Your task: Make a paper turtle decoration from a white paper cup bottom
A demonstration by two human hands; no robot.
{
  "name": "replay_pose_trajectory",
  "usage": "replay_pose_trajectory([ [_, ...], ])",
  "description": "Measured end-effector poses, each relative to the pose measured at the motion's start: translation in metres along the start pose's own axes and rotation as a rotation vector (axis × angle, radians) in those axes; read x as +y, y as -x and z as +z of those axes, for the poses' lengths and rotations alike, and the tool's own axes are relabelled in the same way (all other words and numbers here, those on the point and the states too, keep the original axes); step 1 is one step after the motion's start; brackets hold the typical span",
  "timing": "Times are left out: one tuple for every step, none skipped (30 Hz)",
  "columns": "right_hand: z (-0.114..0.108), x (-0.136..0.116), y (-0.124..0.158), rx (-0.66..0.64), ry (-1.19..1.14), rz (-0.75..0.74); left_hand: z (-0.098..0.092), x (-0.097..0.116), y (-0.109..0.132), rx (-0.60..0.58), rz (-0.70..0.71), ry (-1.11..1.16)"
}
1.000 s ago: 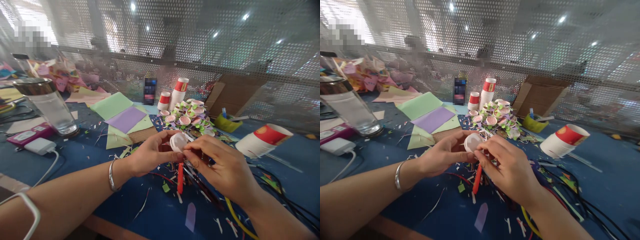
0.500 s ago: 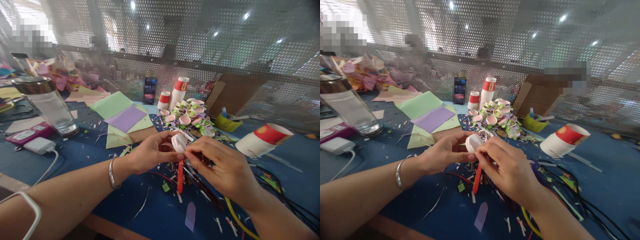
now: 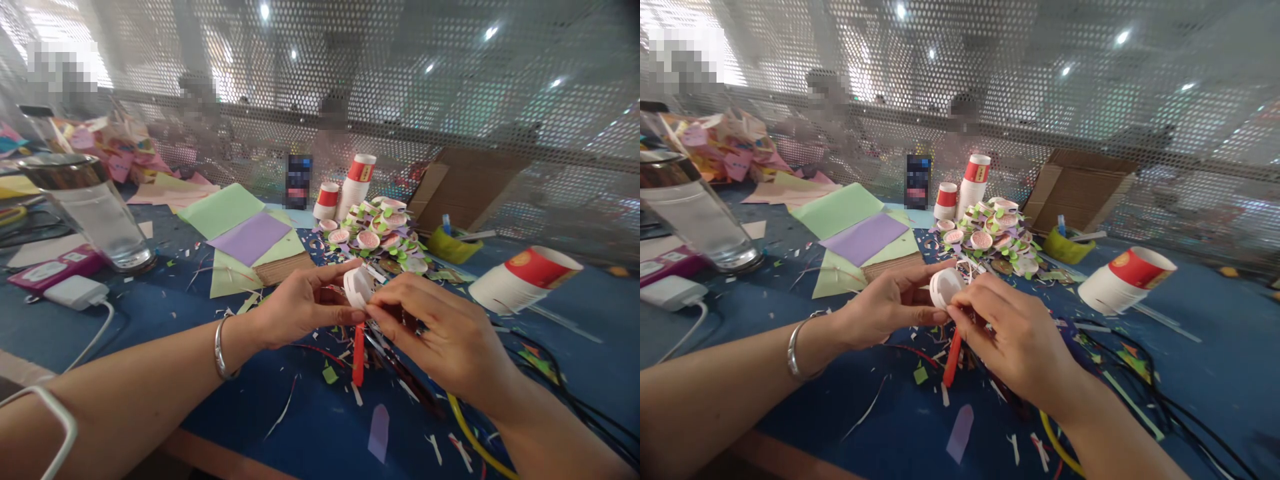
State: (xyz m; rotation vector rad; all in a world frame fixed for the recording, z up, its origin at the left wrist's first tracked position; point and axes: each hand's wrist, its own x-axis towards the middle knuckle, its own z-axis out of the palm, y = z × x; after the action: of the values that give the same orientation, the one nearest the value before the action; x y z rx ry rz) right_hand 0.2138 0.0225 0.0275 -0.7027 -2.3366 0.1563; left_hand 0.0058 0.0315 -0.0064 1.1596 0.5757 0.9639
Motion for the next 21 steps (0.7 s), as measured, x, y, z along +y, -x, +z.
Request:
replay_pose_trajectory([
  [0.0004,0.0004,0.0001,0.002,0.001,0.0,0.0003,-0.0003,0.0003,0.009,0.006,-0.006],
  [0.0008,0.0008,0.0002,0.007,0.002,-0.002,0.0007,-0.0005,0.0007,0.017,0.014,-0.013],
  [0.0011,0.0012,0.0003,0.009,0.004,-0.005,0.0013,-0.0007,0.001,0.024,0.019,-0.021],
  [0.0015,0.0016,0.0005,0.011,0.007,-0.009,0.0018,-0.0009,0.0012,0.03,0.023,-0.031],
  [0.0017,0.002,0.0006,0.012,0.01,-0.016,0.0024,-0.0011,0.0013,0.035,0.027,-0.041],
  [0.0019,0.0023,0.0006,0.011,0.012,-0.017,0.0028,-0.0013,0.0013,0.039,0.031,-0.051],
  [0.002,0.0026,0.0006,0.008,0.014,-0.015,0.0031,-0.0017,0.0012,0.044,0.037,-0.06],
  [0.0021,0.0028,0.0006,0.006,0.014,-0.014,0.0033,-0.0021,0.001,0.049,0.047,-0.064],
  [0.0023,0.0031,0.0006,0.003,0.014,-0.009,0.0033,-0.0026,0.0007,0.052,0.057,-0.065],
  [0.0025,0.0033,0.0005,0.003,0.016,-0.008,0.0032,-0.0032,0.0004,0.052,0.068,-0.062],
  [0.0027,0.0035,0.0006,0.002,0.023,-0.01,0.003,-0.0038,0.0002,0.05,0.076,-0.058],
  [0.0031,0.0036,0.0007,0.004,0.034,-0.015,0.0027,-0.0042,0.0,0.049,0.084,-0.057],
  [0.0035,0.0038,0.0008,0.007,0.047,-0.021,0.0024,-0.0045,0.0,0.049,0.09,-0.059],
  [0.0041,0.0039,0.001,0.01,0.06,-0.03,0.0022,-0.0046,0.0,0.051,0.098,-0.066],
  [0.0047,0.004,0.0012,0.014,0.075,-0.038,0.002,-0.0045,0.0002,0.056,0.107,-0.075],
  [0.0053,0.004,0.0014,0.016,0.087,-0.044,0.002,-0.0042,0.0004,0.061,0.116,-0.086],
  [0.0059,0.0039,0.0015,0.017,0.094,-0.048,0.002,-0.0037,0.0007,0.064,0.123,-0.095],
  [0.0064,0.0037,0.0016,0.018,0.097,-0.05,0.0022,-0.003,0.001,0.065,0.127,-0.101],
  [0.0068,0.0034,0.0015,0.017,0.093,-0.05,0.0024,-0.0022,0.0013,0.065,0.127,-0.105],
  [0.007,0.003,0.0014,0.02,0.084,-0.046,0.0025,-0.0014,0.0016,0.062,0.123,-0.106],
  [0.007,0.0024,0.0012,0.019,0.066,-0.039,0.0025,-0.0005,0.0019,0.056,0.113,-0.103],
])
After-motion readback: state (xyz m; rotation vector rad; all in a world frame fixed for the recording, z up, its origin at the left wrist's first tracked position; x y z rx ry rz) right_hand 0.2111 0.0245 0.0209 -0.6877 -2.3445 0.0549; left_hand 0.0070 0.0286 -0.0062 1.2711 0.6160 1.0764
